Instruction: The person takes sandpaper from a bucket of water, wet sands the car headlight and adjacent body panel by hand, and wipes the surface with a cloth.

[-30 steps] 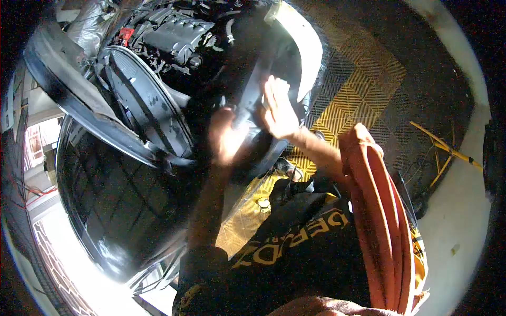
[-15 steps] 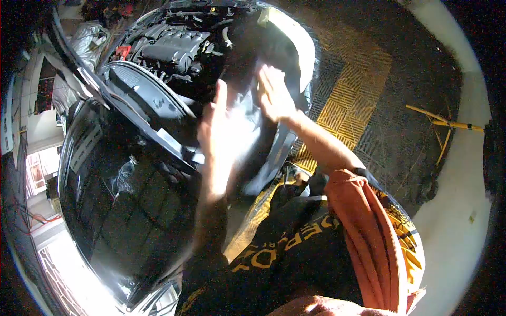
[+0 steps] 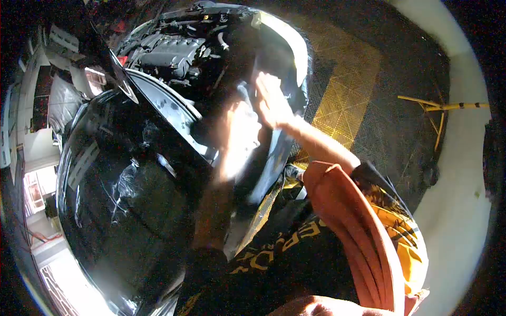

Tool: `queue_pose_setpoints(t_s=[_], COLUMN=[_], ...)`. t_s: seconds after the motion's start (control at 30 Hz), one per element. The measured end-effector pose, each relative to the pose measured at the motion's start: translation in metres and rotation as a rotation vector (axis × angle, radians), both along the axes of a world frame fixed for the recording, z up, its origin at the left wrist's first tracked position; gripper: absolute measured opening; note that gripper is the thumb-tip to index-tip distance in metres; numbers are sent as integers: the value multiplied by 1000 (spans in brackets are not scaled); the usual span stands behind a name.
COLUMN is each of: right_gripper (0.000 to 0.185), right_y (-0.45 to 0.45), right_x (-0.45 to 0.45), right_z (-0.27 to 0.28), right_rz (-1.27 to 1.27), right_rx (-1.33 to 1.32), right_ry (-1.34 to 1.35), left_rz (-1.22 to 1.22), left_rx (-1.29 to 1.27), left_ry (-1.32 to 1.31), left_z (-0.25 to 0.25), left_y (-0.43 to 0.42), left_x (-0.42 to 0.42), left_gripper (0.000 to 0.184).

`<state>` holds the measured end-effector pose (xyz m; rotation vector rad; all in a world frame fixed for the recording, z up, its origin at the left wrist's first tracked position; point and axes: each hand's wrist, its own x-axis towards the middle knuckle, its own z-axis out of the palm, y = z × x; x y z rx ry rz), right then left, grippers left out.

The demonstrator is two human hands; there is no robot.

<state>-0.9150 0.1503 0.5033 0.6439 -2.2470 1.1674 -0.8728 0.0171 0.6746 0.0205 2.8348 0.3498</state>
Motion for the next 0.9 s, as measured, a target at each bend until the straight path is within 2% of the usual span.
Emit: queue_pose_setpoints(t_s=[0.03,0.07,0.1,0.17,0.2,0.23,0.27,0.3,0.33,0.37,0.43,0.5,0.57,0.63,0.67,0.73,0.8,0.83,0.87,0.9], right_gripper=[69,69,70,61,53,53,57,63,67,68,71,72,75,74,79,85,79,74,69,65], right_y=[-4,-1,2,8,10,15,14,12,0,-2,-2,4,16,12,12,-14,10,11,12,13], right_x=[41,42,38,-27,-58,-75,-64,-42,-10,24,61,9,-54,-59,-43,-18,1,-21,-43,-64], right_z=[27,36,39,24,20,24,30,34,37,63,61,36,14,10,35,-90,-3,4,10,14], right_rz=[57,94,132,25,-68,-9,-18,-37,-31,10,92,61,-19,18,-53,374,299,222,133,36], right_rx=[-26,2,30,129,150,262,455,649,103,71,82,11,220,44,863,-475,-42,20,82,140], right_ry=[-162,-178,-192,-26,-126,-96,-83,-74,-127,-227,-105,-54,60,-122,-334,-814,-481,-374,-269,-170], left_rz=[-39,-76,-79,-4,-48,-37,190,303,347,362,301,176,230,172,198,256,315,371,362,306], left_rx=[113,226,229,229,275,265,479,625,721,758,682,423,485,546,562,593,537,476,517,423], left_ry=[164,334,340,379,567,564,416,353,333,341,438,610,562,611,597,544,530,501,489,580], left_z=[-29,-46,-44,-44,-50,-49,-47,-41,-35,-33,-32,-36,-7,15,15,12,16,19,16,11], left_y=[-16,-24,-22,-22,-21,-20,-20,-19,-17,-16,-17,-21,5,24,29,30,28,25,18,11], left_x=[2,0,-2,1,1,2,8,11,14,16,14,0,-22,-44,-53,-65,-58,-50,-41,-31], left_gripper=[42,39,39,32,25,25,24,24,24,25,27,29,31,31,32,33,33,34,34,34])
